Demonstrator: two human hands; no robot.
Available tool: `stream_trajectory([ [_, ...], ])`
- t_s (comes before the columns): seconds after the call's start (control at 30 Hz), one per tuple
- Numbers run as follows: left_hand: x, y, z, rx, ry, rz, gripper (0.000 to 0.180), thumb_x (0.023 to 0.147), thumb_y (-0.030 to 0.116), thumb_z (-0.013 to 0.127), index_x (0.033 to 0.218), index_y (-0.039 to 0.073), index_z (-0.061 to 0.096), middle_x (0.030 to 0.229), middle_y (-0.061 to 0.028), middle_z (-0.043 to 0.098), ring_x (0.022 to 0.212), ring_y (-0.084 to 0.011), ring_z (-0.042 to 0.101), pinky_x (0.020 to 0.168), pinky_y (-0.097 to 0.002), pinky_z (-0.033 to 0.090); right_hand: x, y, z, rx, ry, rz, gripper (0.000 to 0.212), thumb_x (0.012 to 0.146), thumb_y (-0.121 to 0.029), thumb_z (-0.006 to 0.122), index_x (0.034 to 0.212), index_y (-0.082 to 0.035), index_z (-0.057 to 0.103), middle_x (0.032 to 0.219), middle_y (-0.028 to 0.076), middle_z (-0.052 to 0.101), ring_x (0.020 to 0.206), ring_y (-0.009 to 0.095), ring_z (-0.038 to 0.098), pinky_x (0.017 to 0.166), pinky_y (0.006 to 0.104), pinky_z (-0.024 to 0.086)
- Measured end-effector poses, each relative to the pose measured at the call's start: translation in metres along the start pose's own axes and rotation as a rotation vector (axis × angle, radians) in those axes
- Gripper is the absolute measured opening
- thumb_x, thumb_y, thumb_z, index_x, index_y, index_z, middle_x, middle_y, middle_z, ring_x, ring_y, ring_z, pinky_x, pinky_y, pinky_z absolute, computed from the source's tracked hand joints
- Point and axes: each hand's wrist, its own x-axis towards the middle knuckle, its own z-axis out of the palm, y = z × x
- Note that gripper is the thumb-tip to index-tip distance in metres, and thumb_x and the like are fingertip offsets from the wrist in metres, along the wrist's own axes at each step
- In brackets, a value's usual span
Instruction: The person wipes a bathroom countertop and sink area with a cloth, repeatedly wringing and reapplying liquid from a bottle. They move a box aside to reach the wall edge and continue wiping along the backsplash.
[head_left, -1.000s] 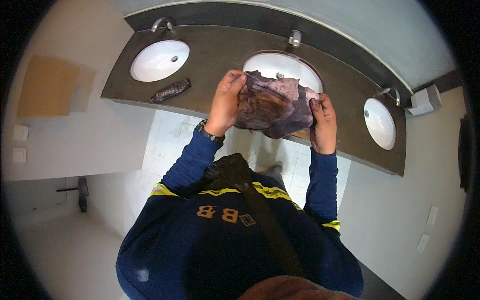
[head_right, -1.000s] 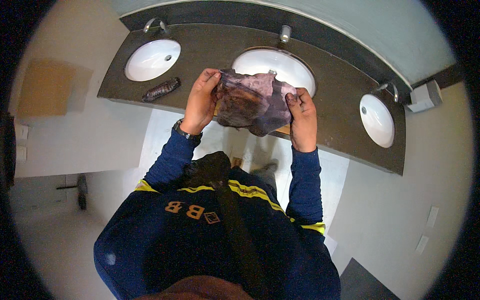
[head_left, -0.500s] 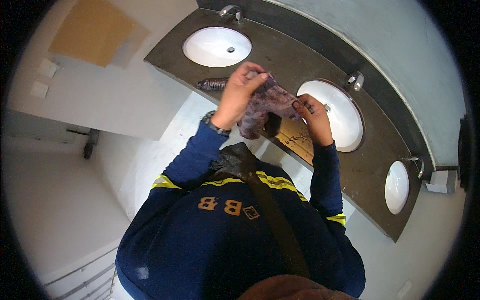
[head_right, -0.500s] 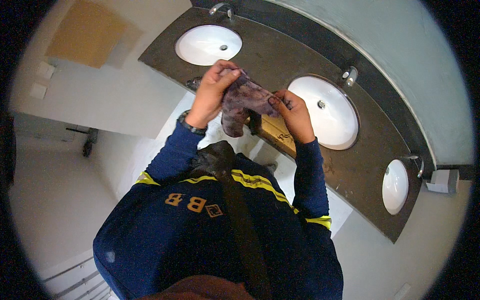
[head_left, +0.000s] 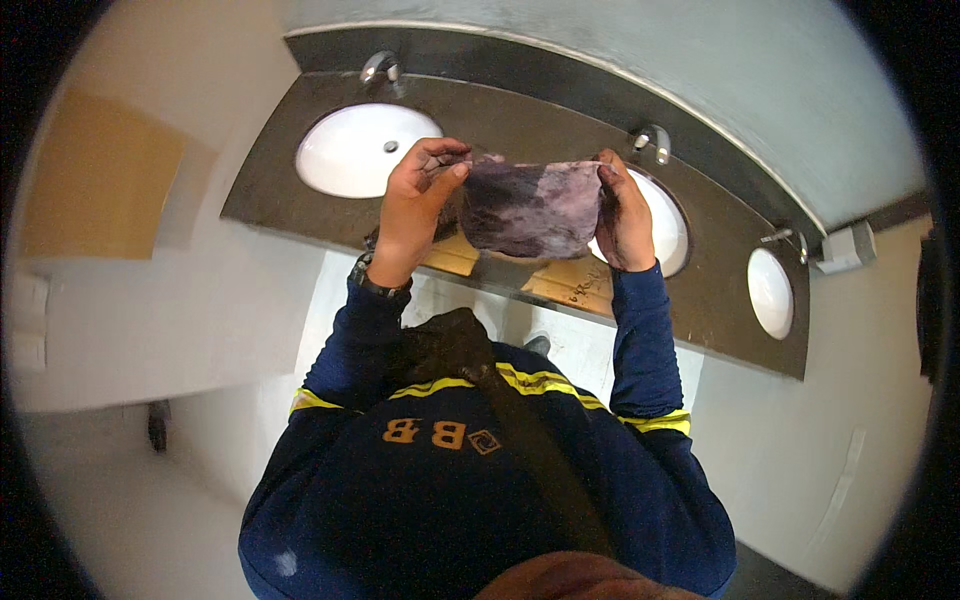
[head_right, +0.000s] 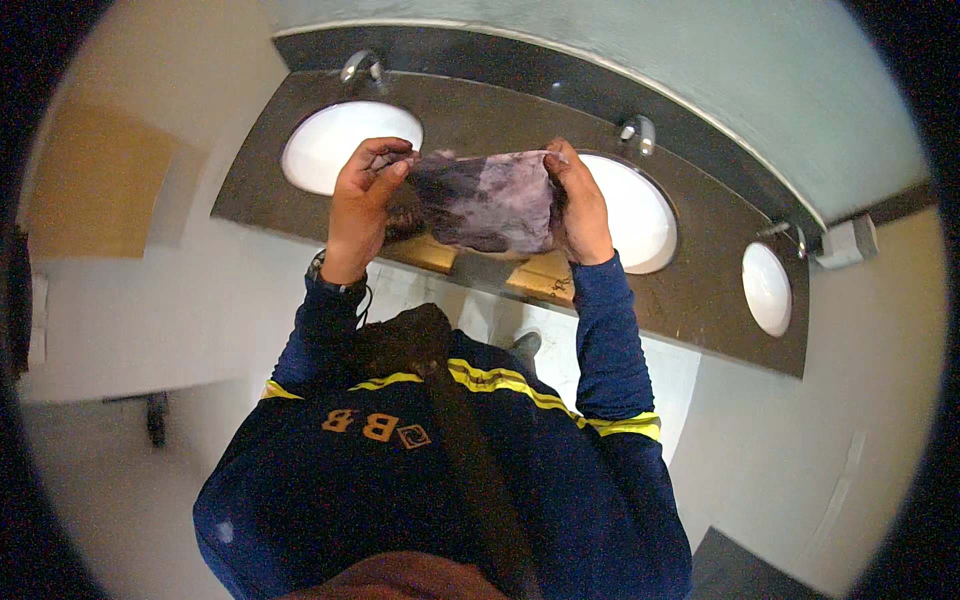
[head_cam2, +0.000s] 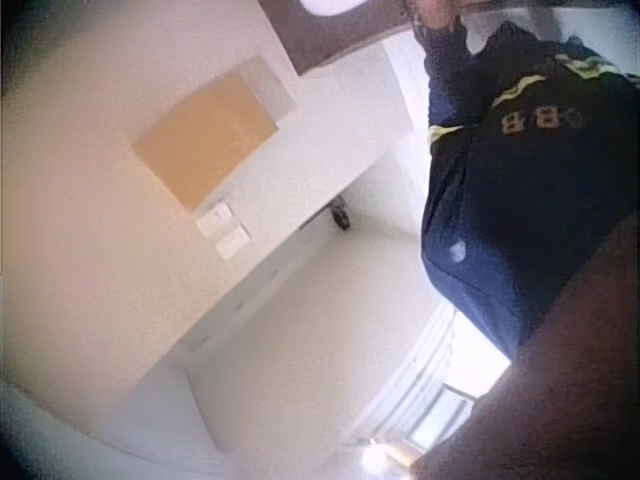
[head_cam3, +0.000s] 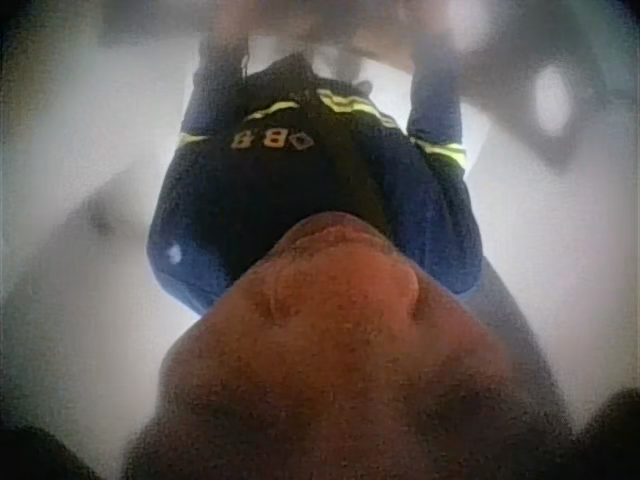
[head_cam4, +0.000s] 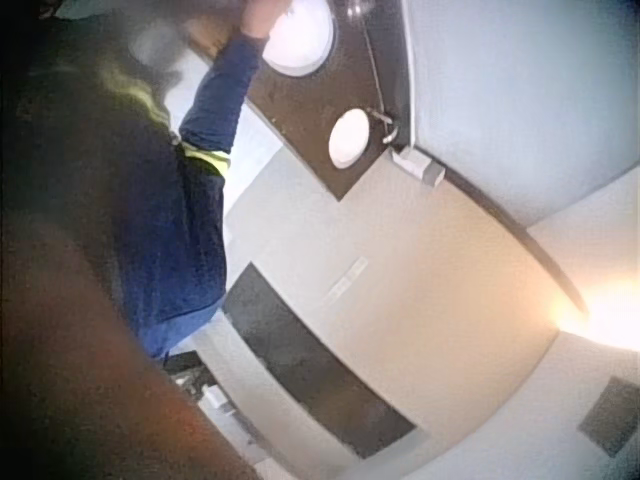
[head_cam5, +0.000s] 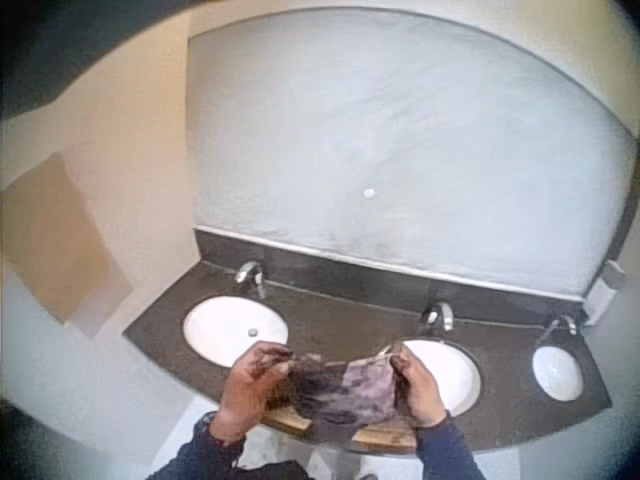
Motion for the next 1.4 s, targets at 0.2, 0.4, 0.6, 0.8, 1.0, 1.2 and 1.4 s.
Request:
stream_trajectory([
  [0.2,0.010,-0.007,0.024,-0.036,-0.594,-0.346,0.049,0.090,0.021,0.071,0.132,0.001,0.053,0.111,-0.0084,0.065,0.101,-0.0139,0.062,0.093,-0.0316,0.049,-0.032,-0.026,0.005,0.258,0.182,-0.058,0.028,0.101,-0.018,0.047,0.122,-0.002,0.055,0.114,0.010,0.064,0.104,0.022,0.063,0.092,0.0349,0.052],
  [0.4,0.014,0.000,0.021,-0.482,-0.576,-0.672,0.019,0.095,0.015,0.061,0.112,0.006,0.056,0.096,-0.0025,0.065,0.079,-0.0101,0.066,0.070,-0.0231,0.056,-0.069,-0.024,-0.007,-0.160,0.197,0.091,0.048,0.104,-0.041,0.044,0.128,-0.001,0.053,0.116,0.008,0.063,0.108,0.018,0.061,0.096,0.0323,0.049],
  [0.6,0.020,0.025,0.020,-0.484,-0.511,-0.740,0.029,0.095,0.013,0.060,0.123,0.008,0.053,0.106,-0.0046,0.064,0.095,-0.0127,0.064,0.080,-0.0258,0.054,-0.095,-0.030,-0.002,-0.899,-0.237,0.134,0.047,0.088,-0.032,0.072,0.125,-0.004,0.060,0.110,0.005,0.065,0.102,0.012,0.057,0.091,0.0281,0.046],
  [0.8,0.022,0.019,0.006,-0.402,-0.644,-0.683,0.029,0.095,0.010,0.060,0.124,0.005,0.054,0.108,-0.0057,0.065,0.097,-0.0149,0.064,0.083,-0.0281,0.053,-0.092,-0.001,0.001,-0.052,0.056,0.078,0.060,0.087,-0.028,0.072,0.133,0.001,0.051,0.122,0.009,0.062,0.111,0.020,0.059,0.098,0.0316,0.048],
  [1.0,0.025,-0.049,-0.026,-0.041,-0.409,-0.274,0.032,0.094,0.011,0.063,0.124,0.001,0.055,0.116,-0.0099,0.065,0.100,-0.0171,0.064,0.086,-0.0301,0.053,-0.080,0.048,0.014,-0.280,0.028,0.290,0.039,0.092,-0.023,0.068,0.124,-0.002,0.059,0.119,0.006,0.065,0.111,0.016,0.059,0.100,0.0287,0.045],
  [1.2,-0.006,-0.103,-0.171,0.653,0.042,-0.116,0.046,0.086,0.022,0.073,0.123,-0.001,0.059,0.115,-0.0189,0.066,0.104,-0.0285,0.065,0.091,-0.0360,0.052,-0.094,0.060,-0.006,0.021,0.281,0.238,0.035,0.100,-0.023,0.056,0.126,0.000,0.055,0.114,0.012,0.066,0.102,0.020,0.064,0.091,0.0316,0.052],
  [1.4,-0.068,-0.147,-0.230,1.425,-0.338,-0.186,0.069,0.073,0.029,0.081,0.129,0.000,0.053,0.116,-0.0233,0.060,0.109,-0.0407,0.058,0.093,-0.0486,0.048,-0.097,0.078,-0.021,0.092,0.379,0.304,0.035,0.100,-0.020,0.056,0.129,-0.001,0.053,0.119,0.010,0.064,0.106,0.021,0.063,0.094,0.0330,0.051],
])
